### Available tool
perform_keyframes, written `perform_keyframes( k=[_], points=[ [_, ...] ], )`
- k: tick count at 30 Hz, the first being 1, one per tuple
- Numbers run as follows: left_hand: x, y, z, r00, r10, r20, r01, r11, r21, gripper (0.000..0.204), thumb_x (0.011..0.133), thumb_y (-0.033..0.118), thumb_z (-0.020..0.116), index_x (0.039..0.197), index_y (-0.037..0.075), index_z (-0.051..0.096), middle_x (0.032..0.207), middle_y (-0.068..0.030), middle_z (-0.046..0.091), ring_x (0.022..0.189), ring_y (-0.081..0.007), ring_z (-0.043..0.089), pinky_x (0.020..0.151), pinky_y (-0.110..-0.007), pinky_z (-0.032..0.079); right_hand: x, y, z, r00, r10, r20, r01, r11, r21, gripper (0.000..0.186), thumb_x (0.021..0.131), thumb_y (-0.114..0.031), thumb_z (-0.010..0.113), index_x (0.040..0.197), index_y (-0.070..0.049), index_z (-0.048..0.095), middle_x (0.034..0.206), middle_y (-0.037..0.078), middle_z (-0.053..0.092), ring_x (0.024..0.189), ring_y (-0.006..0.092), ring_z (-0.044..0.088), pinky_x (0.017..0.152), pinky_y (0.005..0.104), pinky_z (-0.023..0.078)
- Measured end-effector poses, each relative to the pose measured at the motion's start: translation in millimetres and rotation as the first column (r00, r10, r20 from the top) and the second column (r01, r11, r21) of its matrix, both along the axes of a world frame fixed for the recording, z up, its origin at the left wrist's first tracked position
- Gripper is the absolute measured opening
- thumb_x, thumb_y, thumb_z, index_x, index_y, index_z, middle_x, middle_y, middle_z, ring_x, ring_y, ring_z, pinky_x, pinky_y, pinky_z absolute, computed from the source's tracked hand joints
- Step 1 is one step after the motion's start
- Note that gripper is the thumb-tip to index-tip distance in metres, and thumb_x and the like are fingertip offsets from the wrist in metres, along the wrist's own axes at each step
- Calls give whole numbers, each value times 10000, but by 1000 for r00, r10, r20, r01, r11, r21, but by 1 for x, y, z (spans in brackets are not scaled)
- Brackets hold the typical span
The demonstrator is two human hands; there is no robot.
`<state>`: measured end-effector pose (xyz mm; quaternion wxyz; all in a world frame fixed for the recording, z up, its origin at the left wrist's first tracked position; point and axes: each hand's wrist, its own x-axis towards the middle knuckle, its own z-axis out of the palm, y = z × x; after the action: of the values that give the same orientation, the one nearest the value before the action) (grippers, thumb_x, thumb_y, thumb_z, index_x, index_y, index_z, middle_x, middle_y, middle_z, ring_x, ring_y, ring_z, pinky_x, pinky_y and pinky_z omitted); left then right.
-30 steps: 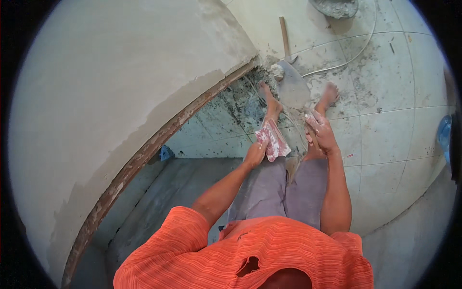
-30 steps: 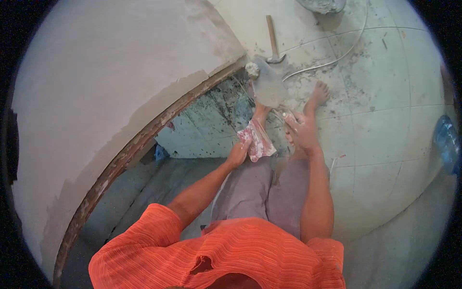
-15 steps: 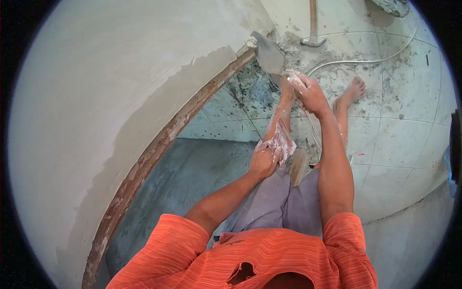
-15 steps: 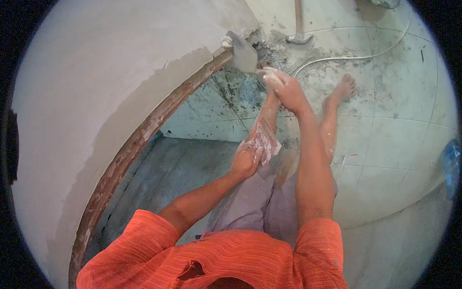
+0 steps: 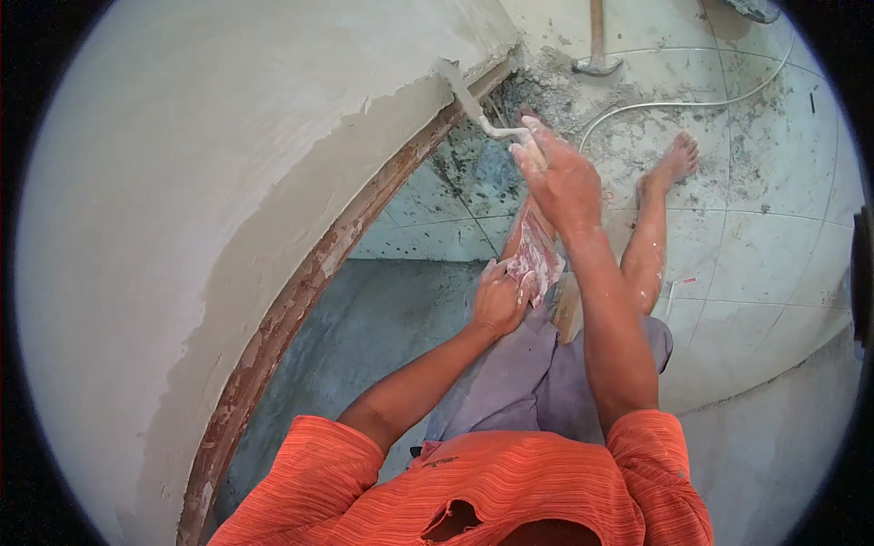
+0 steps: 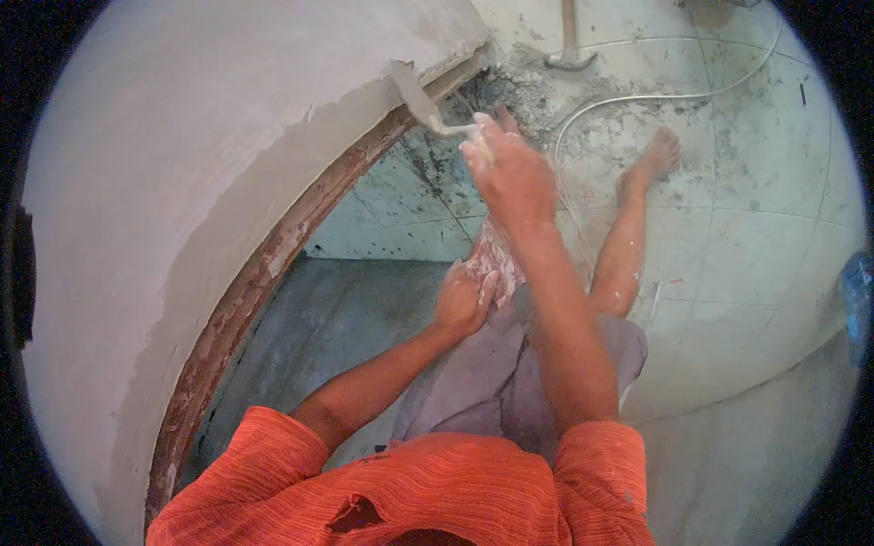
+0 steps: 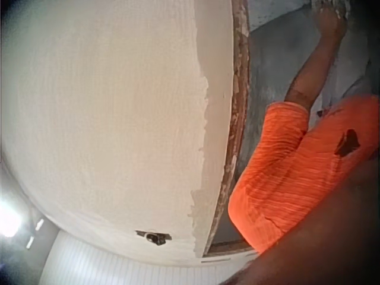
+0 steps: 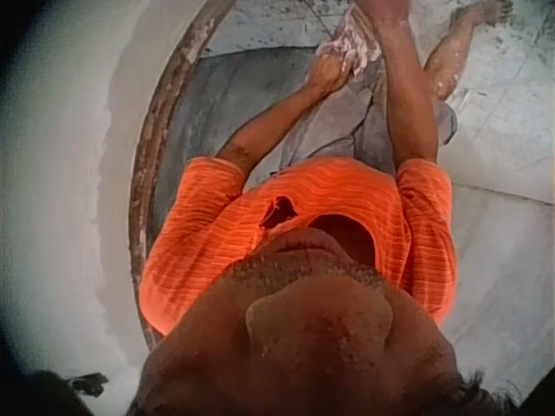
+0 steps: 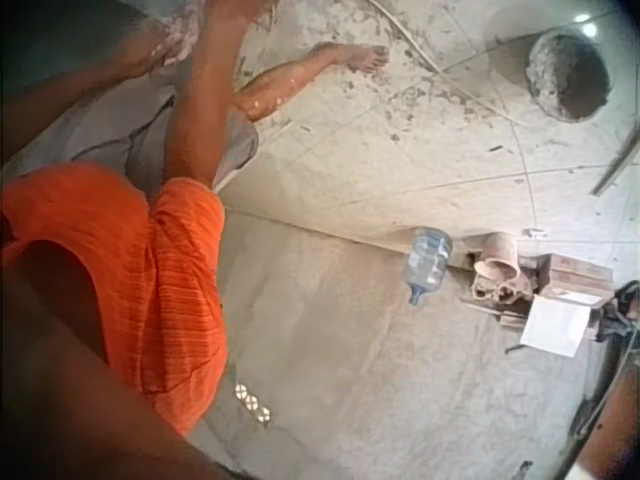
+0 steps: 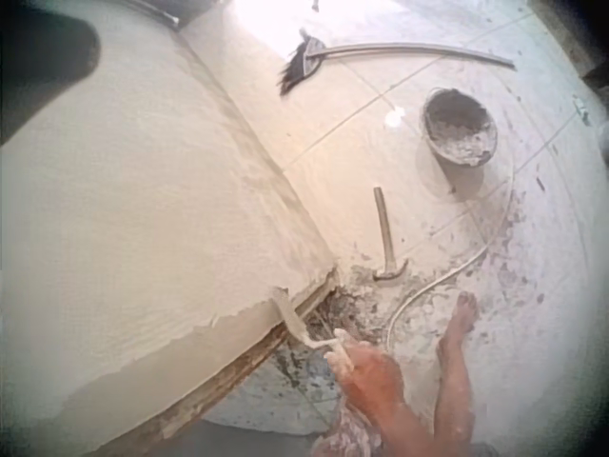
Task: The person applies plaster to a wall and a door frame using a trowel and a small board. The person scoops plaster from the board onto the trowel and smooths it onto the surface.
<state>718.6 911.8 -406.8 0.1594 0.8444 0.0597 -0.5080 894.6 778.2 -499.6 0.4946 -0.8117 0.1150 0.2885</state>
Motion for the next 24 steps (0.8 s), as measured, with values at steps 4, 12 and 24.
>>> perform_keyframes(
  k=[4,12,24],
  points=[
    [-5,3,-4,998,27,58,-25,999,-22,415,1046,303,459,1229,-27,632,1240,-277,642,1199,-473,561,1139,-545,356,3,12,57,998,28,-49,-31,997,-64,457,972,-378,642,1391,-196,621,1121,163,724,998,382,691,822,472,552],
    [15,-5,4,999,-34,-41,35,999,18,442,1065,326,421,1155,17,724,1278,-184,670,1317,-345,512,1197,-542,296,-10,-1,74,959,-245,-145,271,940,206,409,961,-344,685,1322,-150,677,1144,177,726,1024,366,713,860,410,556],
    [16,-9,-4,993,-90,-80,94,994,57,466,1053,332,461,1110,-51,719,1231,-231,678,1306,-354,519,1194,-524,298,27,4,-6,994,-80,-69,89,987,135,450,948,-418,658,1316,-161,671,1051,170,749,987,386,705,974,517,511]
  ],
)
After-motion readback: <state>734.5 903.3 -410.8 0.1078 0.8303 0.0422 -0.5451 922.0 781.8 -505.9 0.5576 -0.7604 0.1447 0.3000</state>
